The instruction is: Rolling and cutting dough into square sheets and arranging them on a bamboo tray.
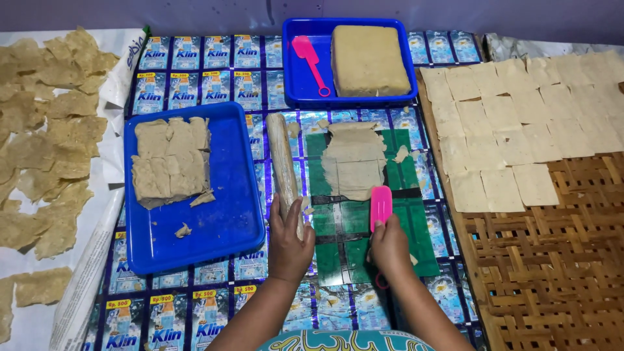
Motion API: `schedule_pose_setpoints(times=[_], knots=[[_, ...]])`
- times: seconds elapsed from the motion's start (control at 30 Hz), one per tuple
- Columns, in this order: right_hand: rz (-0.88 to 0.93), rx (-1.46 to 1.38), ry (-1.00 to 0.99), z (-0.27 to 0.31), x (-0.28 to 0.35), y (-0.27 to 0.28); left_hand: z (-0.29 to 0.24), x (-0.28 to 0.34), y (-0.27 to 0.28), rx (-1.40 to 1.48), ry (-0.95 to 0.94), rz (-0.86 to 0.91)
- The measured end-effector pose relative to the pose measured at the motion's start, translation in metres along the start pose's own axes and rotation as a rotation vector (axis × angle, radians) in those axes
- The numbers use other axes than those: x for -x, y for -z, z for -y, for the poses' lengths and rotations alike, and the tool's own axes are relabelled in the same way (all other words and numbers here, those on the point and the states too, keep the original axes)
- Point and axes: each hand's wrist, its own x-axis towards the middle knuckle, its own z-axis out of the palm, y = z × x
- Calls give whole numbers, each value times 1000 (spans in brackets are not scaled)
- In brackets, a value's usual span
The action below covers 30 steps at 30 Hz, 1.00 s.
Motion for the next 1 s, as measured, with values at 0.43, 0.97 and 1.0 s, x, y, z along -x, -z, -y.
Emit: schedule_pose_setpoints(times=[0.43, 0.97, 1.0], knots=[[102, -12, 97, -1, 0, -24, -3, 0, 1, 15, 21, 18], [31, 472, 131, 37, 19, 72, 3, 1, -4, -25, -23, -19], [-51, 548, 71, 25, 11, 77, 4, 3, -4, -31, -23, -20]])
